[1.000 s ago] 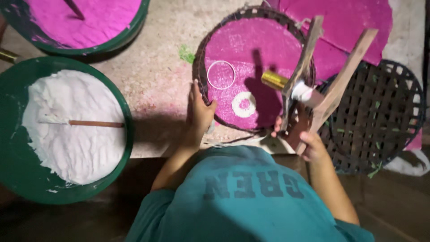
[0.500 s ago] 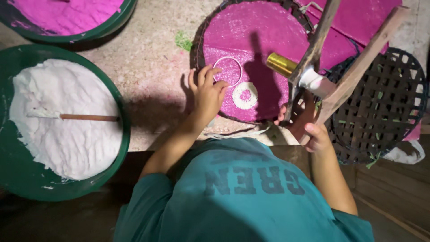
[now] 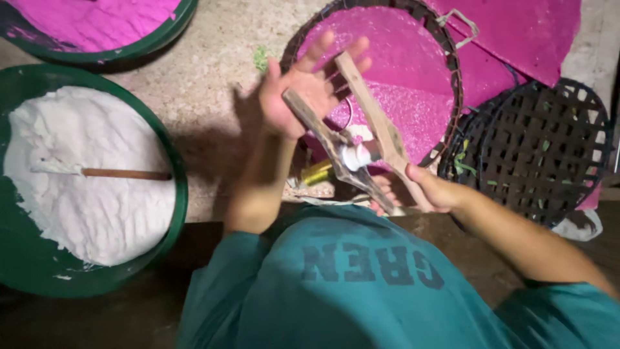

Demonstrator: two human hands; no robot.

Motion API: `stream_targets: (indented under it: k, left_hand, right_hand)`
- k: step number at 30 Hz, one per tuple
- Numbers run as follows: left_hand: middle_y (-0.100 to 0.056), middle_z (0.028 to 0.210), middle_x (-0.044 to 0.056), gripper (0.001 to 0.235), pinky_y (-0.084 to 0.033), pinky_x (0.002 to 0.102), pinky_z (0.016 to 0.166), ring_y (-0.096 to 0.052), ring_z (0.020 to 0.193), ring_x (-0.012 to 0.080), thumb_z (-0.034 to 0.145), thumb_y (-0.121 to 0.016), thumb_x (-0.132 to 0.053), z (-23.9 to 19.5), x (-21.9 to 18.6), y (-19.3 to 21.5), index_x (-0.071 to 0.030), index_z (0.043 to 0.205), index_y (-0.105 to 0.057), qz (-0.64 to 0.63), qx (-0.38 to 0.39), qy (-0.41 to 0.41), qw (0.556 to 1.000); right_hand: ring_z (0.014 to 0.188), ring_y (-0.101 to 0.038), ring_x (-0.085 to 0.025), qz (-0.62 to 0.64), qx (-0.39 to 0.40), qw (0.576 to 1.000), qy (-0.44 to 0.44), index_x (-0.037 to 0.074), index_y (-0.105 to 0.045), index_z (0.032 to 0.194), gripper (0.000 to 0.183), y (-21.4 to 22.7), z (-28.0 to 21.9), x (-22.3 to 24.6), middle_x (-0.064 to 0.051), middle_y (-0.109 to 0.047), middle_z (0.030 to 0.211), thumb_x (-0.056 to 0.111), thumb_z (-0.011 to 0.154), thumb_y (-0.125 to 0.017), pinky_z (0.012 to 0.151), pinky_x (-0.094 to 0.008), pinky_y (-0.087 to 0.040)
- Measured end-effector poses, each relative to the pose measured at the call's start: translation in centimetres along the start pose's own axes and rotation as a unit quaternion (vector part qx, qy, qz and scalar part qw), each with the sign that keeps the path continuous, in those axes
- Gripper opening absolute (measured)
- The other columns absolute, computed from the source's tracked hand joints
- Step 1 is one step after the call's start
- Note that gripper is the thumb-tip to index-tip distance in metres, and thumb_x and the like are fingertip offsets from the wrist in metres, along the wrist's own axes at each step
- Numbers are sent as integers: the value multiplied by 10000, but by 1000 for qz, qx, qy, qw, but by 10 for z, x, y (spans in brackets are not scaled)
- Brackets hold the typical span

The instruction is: The person uses a wooden applicator and a circular metal mold to press white paste into ring shapes on a pink glittery surface inside a woven tray. They repeatedly load the applicator from a green bowl of white paste and form multiple white rings in a pattern on the pink base.

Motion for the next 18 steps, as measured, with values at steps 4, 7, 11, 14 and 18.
stream_targets:
  k: [4,7,11,14,18]
  left_hand:
    - [-579,1225,77,547,-406,326,1125,-549,1206,230,914,-610,-290,9,-7,-4,-98,1422,-549,36,-5,-81,996]
    - [-585,1163,89,435,-455,351,1042,-572,1144,225,903,-573,-249,15,-13,4,-78,1303,-571,74,-33,-108,991]
    - [-590,1204,56,375,-465,396,1092,-575,1193,220,837,-588,-241,27,-28,22,-134,1193,-541,49,-37,-128,990]
    - [-579,1144,35,354,-461,446,1154,-592,1182,224,844,-590,-244,30,-29,44,-144,1178,-526,-14,-62,-151,987]
    - [-569,1071,35,292,-464,458,1169,-601,1109,221,887,-573,-255,20,-19,74,-136,1148,-518,-89,-88,-203,971]
  right_hand:
    - [1268,-609,-273,-169,-19,980,-103,17,-444,1463,965,23,-12,34,-162,-632,1360,780,879,-350,1119,-409,-442]
    - [1270,-597,-263,-290,-2,952,-94,2,-508,1456,949,44,-17,69,-172,-655,1347,770,939,-303,1112,-391,-447]
    - [1239,-583,-222,-330,-118,917,-192,50,-498,1476,923,68,-18,99,-117,-635,1375,744,888,-345,1035,-379,-472]
    - [1207,-605,-232,-318,-169,903,-234,68,-511,1460,928,67,-9,109,-113,-650,1362,755,859,-344,1012,-389,-490]
    - [1074,-729,-302,-367,-132,890,-237,21,-602,1383,999,51,11,111,-199,-690,1173,794,874,-227,939,-437,-569]
Point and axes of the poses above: each hand's wrist, its own z-axis towards the middle knuckle, its own y-axis out of the back of the hand, x = y × z, the point moved 6 cm from there along z, towards the middle knuckle
